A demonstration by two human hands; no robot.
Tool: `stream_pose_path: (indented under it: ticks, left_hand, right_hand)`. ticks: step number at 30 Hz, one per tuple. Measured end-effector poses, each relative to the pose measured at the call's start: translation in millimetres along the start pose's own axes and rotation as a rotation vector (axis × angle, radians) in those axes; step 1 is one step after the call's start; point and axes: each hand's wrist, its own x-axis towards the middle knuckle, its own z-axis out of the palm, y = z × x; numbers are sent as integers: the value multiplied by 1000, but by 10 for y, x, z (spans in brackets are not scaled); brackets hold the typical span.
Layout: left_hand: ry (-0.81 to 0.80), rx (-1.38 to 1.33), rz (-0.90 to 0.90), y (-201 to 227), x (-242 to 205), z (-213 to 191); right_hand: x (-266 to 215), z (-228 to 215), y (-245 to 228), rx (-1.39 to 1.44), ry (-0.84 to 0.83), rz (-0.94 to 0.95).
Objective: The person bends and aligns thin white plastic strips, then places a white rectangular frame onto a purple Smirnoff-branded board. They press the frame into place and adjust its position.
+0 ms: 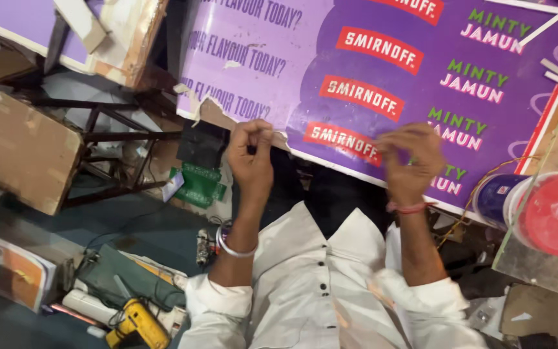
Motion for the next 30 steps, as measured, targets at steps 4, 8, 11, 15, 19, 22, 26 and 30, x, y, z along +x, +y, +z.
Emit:
stream_pose_path:
  ticks: [4, 8, 11, 15, 19, 22, 26, 30]
  left_hand:
    - [-135, 69, 353, 51, 100, -34]
    - [86, 19, 264, 135, 14, -130]
    - [-276, -98, 289, 135, 83, -76]
    - [5, -83, 68, -53, 43, -166]
    - [-77, 11, 437, -24, 50, -178]
    - [64, 56, 346, 165, 173, -287]
    - [-243, 28, 387, 278, 86, -259]
    - [30, 73, 383, 95, 120, -253]
  right_hand:
    - [221, 9, -85, -172, -106, -268]
    - [64, 45, -52, -150, 43, -86]
    - [21, 213, 69, -59, -50, -173]
    - [-8, 356, 112, 99, 135, 48]
    - [73, 346, -48, -52, -15, -159]
    - [118, 347, -90, -46, 145, 43]
    - [-32, 362, 62, 44, 49, -13]
    - [-22, 298, 98, -36, 100, -30]
